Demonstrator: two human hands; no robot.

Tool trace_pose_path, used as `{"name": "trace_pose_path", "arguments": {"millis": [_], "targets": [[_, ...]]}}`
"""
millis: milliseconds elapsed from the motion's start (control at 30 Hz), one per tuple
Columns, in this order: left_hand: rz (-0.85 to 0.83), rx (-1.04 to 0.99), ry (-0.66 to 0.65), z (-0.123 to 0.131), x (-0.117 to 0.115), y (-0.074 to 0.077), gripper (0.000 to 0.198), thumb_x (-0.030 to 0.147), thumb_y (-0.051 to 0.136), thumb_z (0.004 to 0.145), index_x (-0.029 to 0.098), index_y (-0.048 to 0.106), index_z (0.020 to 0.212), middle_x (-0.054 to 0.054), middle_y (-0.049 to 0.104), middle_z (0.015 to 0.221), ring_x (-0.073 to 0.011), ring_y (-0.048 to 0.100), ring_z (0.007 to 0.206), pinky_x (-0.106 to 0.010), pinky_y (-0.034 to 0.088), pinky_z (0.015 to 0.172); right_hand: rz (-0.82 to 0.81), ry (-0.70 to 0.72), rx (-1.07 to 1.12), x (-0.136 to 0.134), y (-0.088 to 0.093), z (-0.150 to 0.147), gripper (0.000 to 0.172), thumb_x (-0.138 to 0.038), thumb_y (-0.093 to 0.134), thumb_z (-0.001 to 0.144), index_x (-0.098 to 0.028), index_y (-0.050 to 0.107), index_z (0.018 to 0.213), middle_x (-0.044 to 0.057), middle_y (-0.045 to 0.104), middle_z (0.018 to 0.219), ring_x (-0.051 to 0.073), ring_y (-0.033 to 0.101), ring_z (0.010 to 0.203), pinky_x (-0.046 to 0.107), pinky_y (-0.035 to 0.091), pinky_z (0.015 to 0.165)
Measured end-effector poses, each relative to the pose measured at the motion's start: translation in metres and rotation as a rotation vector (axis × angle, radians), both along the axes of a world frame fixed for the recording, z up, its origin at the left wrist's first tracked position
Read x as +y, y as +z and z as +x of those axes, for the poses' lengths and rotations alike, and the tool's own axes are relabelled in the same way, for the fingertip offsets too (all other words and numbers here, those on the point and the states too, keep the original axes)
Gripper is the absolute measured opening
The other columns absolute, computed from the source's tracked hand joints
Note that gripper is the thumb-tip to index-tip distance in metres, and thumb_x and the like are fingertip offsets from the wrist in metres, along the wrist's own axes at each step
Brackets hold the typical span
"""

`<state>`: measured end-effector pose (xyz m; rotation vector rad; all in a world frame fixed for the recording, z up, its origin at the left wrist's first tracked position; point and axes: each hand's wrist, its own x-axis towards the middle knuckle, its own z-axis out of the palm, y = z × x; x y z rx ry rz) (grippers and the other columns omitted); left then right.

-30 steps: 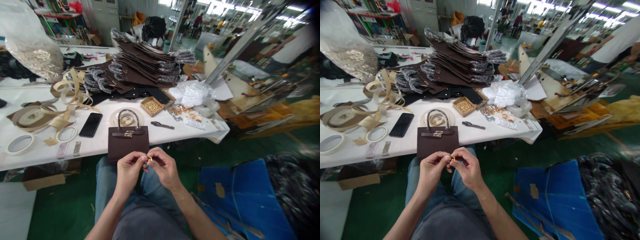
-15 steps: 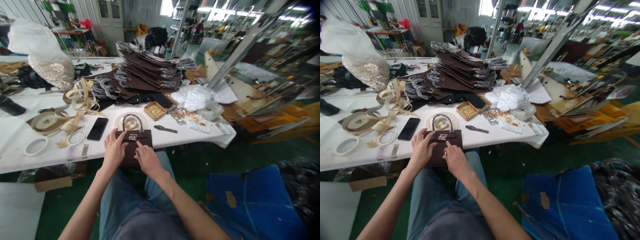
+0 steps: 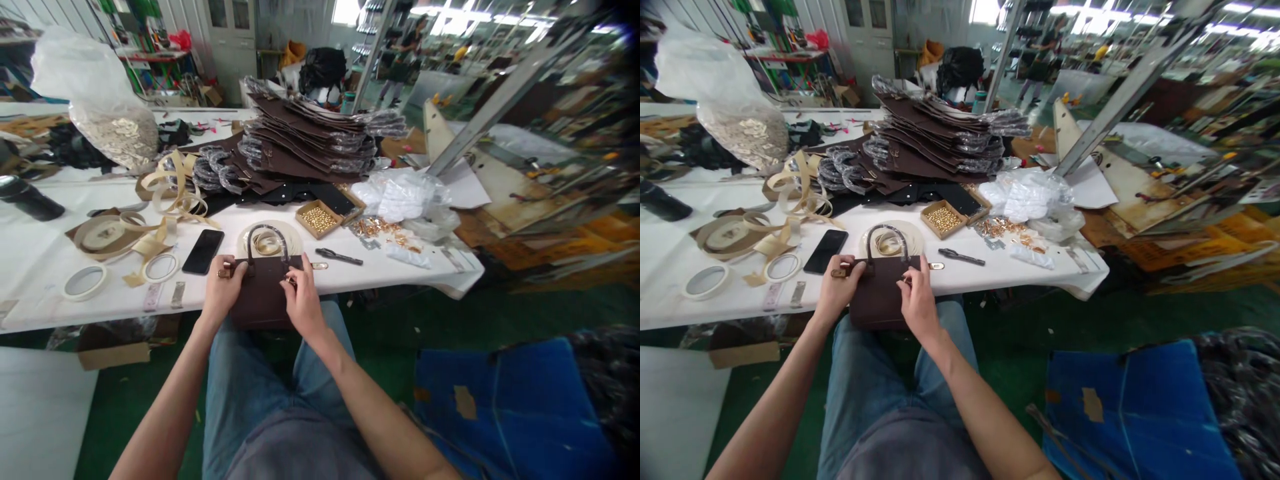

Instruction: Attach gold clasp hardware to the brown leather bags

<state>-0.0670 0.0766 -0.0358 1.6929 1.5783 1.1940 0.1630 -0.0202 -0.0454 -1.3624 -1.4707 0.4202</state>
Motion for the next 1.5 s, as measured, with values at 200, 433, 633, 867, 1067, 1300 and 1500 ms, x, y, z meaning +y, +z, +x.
{"name": "trace_pose_path", "arguments": {"millis": [200,433,633,867,1067,1300,1500], "targets": [[-0.328,-0.396,-0.067,-0.002,-0.014,0.008,0.066,0.066,0.098,0.079,0.018,0.082,0.122,-0.015,0.085,0.118,-0.0342,0.077,0.111,-0.041,0.059,0.094,-0.02,-0.015,0.672,0.049,-0.002,0.017,0.037,-0.051,0.084,0.104,-0.023,0.069,0.123,0.016,0.077,0.146,0.03,0.082,0.127,0.051,0.067,0.115],[-0.402,-0.519,-0.161,-0.003,-0.031,0.009,0.063,0.072,0.093,0.084,0.016,0.088,0.112,-0.014,0.088,0.111,-0.0333,0.079,0.101,-0.036,0.06,0.083,-0.037,0.16,0.3,0.05,0.016,0.02,0.025,-0.044,0.086,0.105,-0.026,0.083,0.122,0.009,0.088,0.121,0.029,0.085,0.111,0.045,0.07,0.107],[-0.339,-0.384,-0.159,0.0,-0.022,0.001,0.052,0.061,0.092,0.089,0.015,0.088,0.111,-0.014,0.088,0.109,-0.0303,0.078,0.096,-0.033,0.056,0.079,0.107,0.331,-0.086,0.053,0.026,0.029,0.023,-0.029,0.076,0.112,-0.032,0.086,0.133,0.006,0.087,0.131,0.029,0.083,0.123,0.046,0.066,0.115],[-0.367,-0.47,-0.108,0.013,-0.021,-0.001,0.043,0.054,0.093,0.085,0.015,0.087,0.102,-0.012,0.086,0.1,-0.0278,0.075,0.086,-0.03,0.052,0.071,0.057,0.371,-0.195,0.053,0.023,0.033,0.022,-0.023,0.068,0.115,-0.028,0.082,0.13,0.009,0.084,0.126,0.029,0.08,0.119,0.046,0.065,0.109],[-0.387,-0.493,-0.091,0.021,-0.019,0.004,0.038,0.051,0.09,0.086,0.015,0.086,0.099,-0.011,0.086,0.098,-0.0267,0.074,0.085,-0.029,0.051,0.069,0.073,0.378,-0.362,0.054,0.017,0.042,0.03,-0.02,0.061,0.117,-0.028,0.078,0.141,0.011,0.081,0.13,0.03,0.077,0.122,0.048,0.062,0.111],[-0.376,-0.518,-0.09,0.022,-0.019,0.003,0.033,0.046,0.089,0.086,0.016,0.086,0.096,-0.011,0.086,0.099,-0.0268,0.074,0.087,-0.03,0.051,0.072,0.117,0.419,-0.389,0.056,0.006,0.04,0.024,-0.026,0.07,0.115,-0.031,0.085,0.133,0.008,0.082,0.126,0.028,0.077,0.118,0.047,0.062,0.108],[-0.378,-0.555,-0.093,0.022,-0.021,0.006,0.034,0.047,0.09,0.085,0.015,0.087,0.098,-0.011,0.087,0.101,-0.0278,0.074,0.088,-0.031,0.053,0.074,0.05,0.412,-0.319,0.052,0.009,0.027,0.021,-0.031,0.071,0.115,-0.032,0.088,0.128,0.008,0.083,0.122,0.028,0.078,0.112,0.047,0.063,0.105]]}}
